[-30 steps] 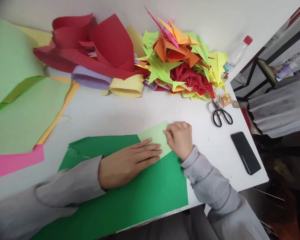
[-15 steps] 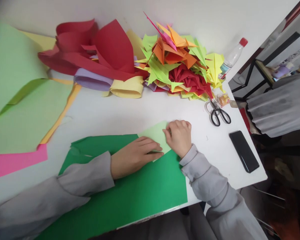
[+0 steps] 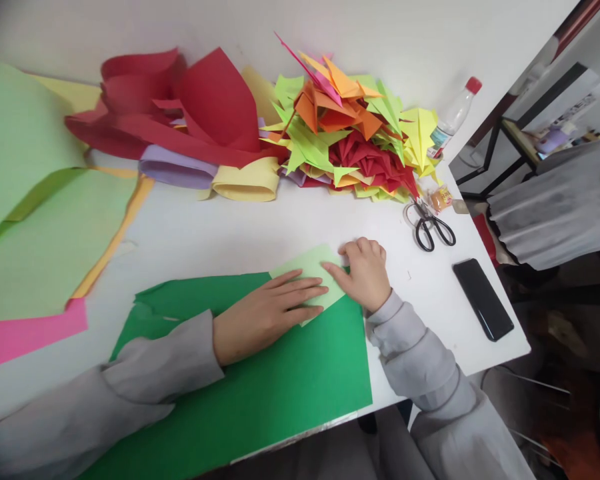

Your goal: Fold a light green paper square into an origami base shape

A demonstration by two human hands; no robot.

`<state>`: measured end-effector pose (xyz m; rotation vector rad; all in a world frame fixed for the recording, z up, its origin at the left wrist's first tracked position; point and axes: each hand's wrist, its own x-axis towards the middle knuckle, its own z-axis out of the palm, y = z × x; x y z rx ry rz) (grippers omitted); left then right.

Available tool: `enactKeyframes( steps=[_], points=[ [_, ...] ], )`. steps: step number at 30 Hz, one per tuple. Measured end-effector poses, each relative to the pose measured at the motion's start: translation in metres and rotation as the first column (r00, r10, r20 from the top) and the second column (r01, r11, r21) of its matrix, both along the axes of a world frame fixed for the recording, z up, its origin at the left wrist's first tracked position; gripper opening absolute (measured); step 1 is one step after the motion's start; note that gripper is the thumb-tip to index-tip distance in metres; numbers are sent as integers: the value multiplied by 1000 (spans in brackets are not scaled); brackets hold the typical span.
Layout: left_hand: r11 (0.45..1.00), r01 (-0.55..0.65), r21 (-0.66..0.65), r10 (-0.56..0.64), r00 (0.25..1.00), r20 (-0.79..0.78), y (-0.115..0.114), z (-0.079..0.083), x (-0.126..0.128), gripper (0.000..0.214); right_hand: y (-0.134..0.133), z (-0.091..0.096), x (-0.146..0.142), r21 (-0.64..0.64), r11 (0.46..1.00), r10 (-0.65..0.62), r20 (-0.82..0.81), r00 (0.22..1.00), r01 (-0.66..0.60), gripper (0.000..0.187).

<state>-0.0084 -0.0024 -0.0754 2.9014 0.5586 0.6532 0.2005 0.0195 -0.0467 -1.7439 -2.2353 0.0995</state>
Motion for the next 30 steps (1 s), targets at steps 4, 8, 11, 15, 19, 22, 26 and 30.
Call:
enactKeyframes(
  steps=[4, 8, 11, 15, 19, 22, 26, 30],
  points=[
    [999, -18, 33, 18, 1000, -18, -2, 0, 0, 21, -3, 6, 5, -94, 995, 22, -35, 999, -25, 45],
    [998, -14, 60, 16, 999, -43, -3, -1, 0, 23, -4, 10, 6, -159, 986, 37, -54, 998, -46, 48],
    [997, -14, 76, 19, 998, -59, -4, 0, 1, 22, -4, 11, 4, -175, 985, 5, -71, 997, -18, 45],
    [996, -21, 90, 26, 998, -62, -4, 0, 1, 23, -2, 10, 5, -183, 983, -28, -122, 992, 5, 39],
    [995, -21, 98, 27, 998, -64, -4, 1, 1, 24, 4, 5, 10, -172, 985, -32, -187, 982, 0, 30],
    [994, -30, 106, 36, 998, -56, -5, 3, 2, 24, 9, 1, 15, -151, 988, -21, -238, 971, -15, 24],
    [993, -28, 115, 33, 999, -40, -6, 4, 2, 24, 15, -5, 19, -123, 992, -21, -301, 953, -17, 10],
    [993, -31, 110, 34, 999, -21, -7, 3, 2, 22, 17, -4, 20, -102, 994, 3, -334, 943, -39, 5]
  ],
)
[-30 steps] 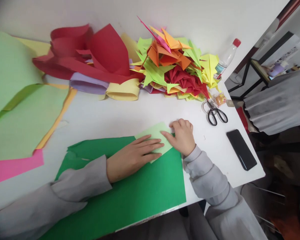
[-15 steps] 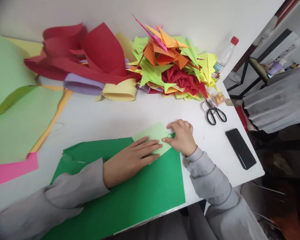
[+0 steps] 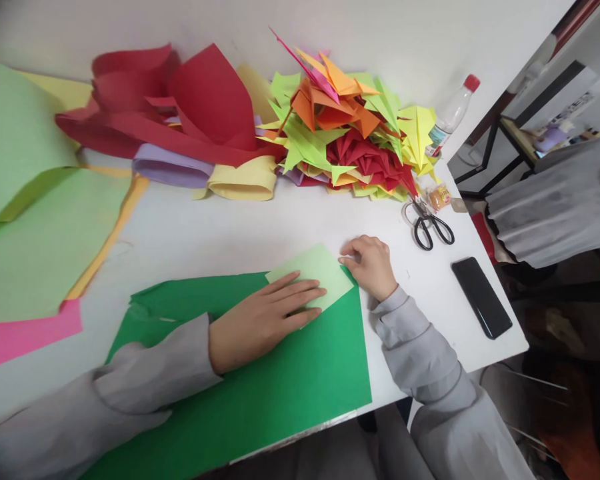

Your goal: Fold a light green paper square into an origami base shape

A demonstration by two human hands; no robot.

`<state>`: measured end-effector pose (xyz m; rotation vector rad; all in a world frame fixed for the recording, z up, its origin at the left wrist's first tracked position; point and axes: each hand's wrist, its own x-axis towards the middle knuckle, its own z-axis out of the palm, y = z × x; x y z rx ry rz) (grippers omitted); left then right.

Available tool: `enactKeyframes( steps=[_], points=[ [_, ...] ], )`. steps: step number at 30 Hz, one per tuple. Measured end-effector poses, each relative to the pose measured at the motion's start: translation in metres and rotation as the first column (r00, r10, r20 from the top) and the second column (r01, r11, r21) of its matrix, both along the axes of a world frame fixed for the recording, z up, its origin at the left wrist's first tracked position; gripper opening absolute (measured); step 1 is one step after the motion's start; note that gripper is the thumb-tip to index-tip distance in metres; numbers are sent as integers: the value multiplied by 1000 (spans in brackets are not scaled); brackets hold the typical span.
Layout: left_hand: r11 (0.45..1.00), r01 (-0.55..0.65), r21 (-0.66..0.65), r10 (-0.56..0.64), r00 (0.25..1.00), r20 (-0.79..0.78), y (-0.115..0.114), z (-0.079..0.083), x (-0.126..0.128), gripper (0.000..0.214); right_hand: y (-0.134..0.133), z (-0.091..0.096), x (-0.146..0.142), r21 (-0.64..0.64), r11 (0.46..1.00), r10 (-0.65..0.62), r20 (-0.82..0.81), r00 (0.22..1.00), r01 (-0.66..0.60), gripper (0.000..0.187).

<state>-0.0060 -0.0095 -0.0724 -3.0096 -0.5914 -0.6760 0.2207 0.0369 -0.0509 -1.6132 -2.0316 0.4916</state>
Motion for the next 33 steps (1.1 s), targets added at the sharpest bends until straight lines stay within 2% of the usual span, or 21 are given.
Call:
enactKeyframes(
  steps=[4, 8, 13, 17, 22, 25, 28, 33],
  points=[
    [1000, -4, 7, 4, 1000, -9, 0, -1, 0, 21, -4, 6, -2, -16, 999, 27, -17, 999, -28, 13],
    [1000, -10, 7, 10, 1000, -13, -1, -1, 0, 21, -11, 9, -6, -51, 997, 59, 160, 985, -52, 41],
    [1000, -21, 15, 21, 1000, -13, -2, -1, 1, 20, -14, 10, -7, -74, 994, 94, 246, 965, -78, 50],
    [998, -18, 52, 17, 1000, 24, -2, 1, 2, 21, -15, 11, -8, -88, 993, 95, 236, 967, -77, 47],
    [989, 32, 141, -45, 994, 95, -5, 9, 2, 23, -15, 11, -10, -97, 993, 90, 204, 975, -72, 44],
    [983, 65, 173, -92, 984, 153, -10, 13, 2, 25, -12, 10, -8, -98, 993, 79, 170, 982, -63, 32],
    [985, 56, 166, -87, 978, 187, -15, 15, 1, 27, -8, 9, -6, -98, 993, 71, 126, 989, -59, 18],
    [990, 49, 133, -79, 971, 226, -19, 15, 0, 28, -6, 6, -4, -80, 995, 73, 102, 992, -65, 15]
  ],
)
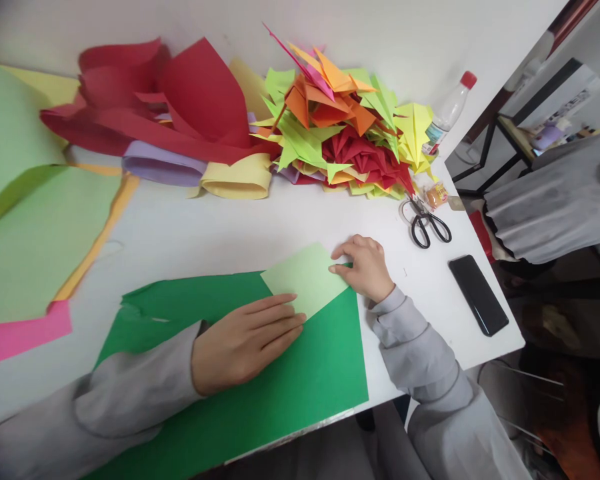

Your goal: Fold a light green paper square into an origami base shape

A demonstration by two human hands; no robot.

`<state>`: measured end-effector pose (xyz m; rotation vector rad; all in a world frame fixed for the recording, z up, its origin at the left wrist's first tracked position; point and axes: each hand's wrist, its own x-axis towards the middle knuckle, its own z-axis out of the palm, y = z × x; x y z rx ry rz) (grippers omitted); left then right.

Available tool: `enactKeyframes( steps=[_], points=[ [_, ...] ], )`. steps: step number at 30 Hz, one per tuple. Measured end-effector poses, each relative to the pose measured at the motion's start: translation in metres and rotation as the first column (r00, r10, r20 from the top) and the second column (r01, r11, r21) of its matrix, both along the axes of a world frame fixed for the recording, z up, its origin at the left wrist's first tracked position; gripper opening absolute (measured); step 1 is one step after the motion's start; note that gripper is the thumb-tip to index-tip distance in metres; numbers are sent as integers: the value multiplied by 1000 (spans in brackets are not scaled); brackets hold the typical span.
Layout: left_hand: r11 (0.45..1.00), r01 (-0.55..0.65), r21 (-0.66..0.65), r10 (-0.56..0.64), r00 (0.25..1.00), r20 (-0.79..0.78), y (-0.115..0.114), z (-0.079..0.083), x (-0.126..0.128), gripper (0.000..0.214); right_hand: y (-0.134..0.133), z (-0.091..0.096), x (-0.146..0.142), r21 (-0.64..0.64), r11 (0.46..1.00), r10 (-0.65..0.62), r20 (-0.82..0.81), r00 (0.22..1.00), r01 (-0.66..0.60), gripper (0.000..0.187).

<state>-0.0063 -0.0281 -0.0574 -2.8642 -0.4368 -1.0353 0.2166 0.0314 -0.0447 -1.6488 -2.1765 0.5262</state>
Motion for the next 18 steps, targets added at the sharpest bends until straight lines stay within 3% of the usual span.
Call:
enactKeyframes(
  steps=[12, 18],
  points=[
    [995, 102, -4, -102, 995, 15, -1, 0, -4, 29, -1, 0, 0, 1, 1000, 3, 17, 1000, -3, 15],
    [985, 138, -99, -136, 990, 25, -1, -2, -12, 20, -1, 0, -1, -4, 1000, -5, 17, 1000, 5, 14]
  ],
)
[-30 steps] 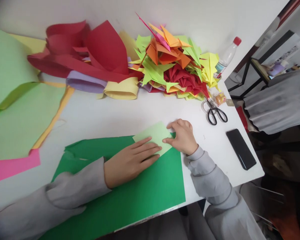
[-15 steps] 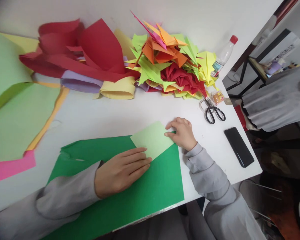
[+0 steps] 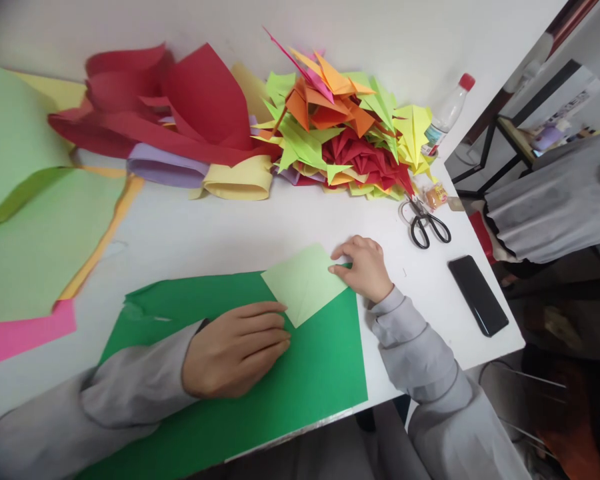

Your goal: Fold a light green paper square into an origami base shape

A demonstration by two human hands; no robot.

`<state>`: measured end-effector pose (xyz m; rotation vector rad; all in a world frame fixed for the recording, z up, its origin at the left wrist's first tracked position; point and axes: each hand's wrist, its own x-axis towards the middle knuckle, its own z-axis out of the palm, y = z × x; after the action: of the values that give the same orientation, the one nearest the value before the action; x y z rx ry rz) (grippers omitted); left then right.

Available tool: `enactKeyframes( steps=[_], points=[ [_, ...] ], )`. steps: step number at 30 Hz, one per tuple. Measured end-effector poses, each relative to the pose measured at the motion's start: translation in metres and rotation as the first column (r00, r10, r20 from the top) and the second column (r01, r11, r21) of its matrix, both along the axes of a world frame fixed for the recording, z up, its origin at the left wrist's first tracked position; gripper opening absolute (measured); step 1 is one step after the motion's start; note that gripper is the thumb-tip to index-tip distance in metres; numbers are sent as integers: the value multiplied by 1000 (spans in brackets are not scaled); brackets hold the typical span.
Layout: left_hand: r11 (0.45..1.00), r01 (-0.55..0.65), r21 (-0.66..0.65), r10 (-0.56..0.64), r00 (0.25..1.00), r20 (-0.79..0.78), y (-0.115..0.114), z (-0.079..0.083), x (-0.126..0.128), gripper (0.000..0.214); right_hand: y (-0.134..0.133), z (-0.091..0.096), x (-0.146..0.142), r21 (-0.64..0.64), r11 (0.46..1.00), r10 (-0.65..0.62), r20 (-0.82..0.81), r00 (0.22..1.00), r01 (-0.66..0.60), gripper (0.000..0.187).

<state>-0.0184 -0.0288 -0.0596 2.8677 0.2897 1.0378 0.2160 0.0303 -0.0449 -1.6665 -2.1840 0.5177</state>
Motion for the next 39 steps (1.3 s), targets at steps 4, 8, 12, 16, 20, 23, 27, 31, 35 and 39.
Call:
enactKeyframes(
  steps=[4, 8, 12, 16, 20, 23, 27, 31, 35, 39],
  points=[
    [995, -81, -52, 81, 997, -12, 4, -1, -5, 22, -1, 1, 0, 5, 1000, 7, 12, 1000, -7, 14],
    [989, -121, -82, 111, 987, -118, 9, -5, -4, 30, -7, 8, -4, 20, 999, 26, 46, 999, -27, 21],
    [987, -130, -90, 117, 982, -146, 9, -7, -3, 29, -20, 14, -13, 21, 988, 154, 87, 984, -156, 66],
    [986, -122, -109, 106, 984, -141, 8, -7, -3, 28, -29, 15, -22, -28, 979, 205, 159, 966, -203, 88],
    [983, -112, -142, 93, 986, -135, 9, -6, -2, 28, -32, 13, -27, -83, 982, 182, 157, 971, -171, 88],
    [981, -104, -161, 84, 988, -130, 9, -6, -1, 27, -32, 13, -28, -113, 985, 144, 123, 982, -131, 87],
    [980, -91, -177, 68, 989, -132, 9, -6, 0, 27, -31, 15, -29, -150, 984, 109, 80, 991, -96, 84],
    [977, -93, -191, 67, 988, -137, 9, -4, 0, 28, -29, 16, -28, -150, 985, 93, 52, 994, -84, 80],
    [978, -91, -188, 67, 989, -132, 9, -2, 1, 27, -25, 13, -24, -110, 990, 86, 0, 996, -85, 74],
    [981, -87, -176, 65, 990, -128, 8, -4, 1, 27, -21, 9, -20, -72, 993, 91, -33, 995, -94, 69]
  ],
)
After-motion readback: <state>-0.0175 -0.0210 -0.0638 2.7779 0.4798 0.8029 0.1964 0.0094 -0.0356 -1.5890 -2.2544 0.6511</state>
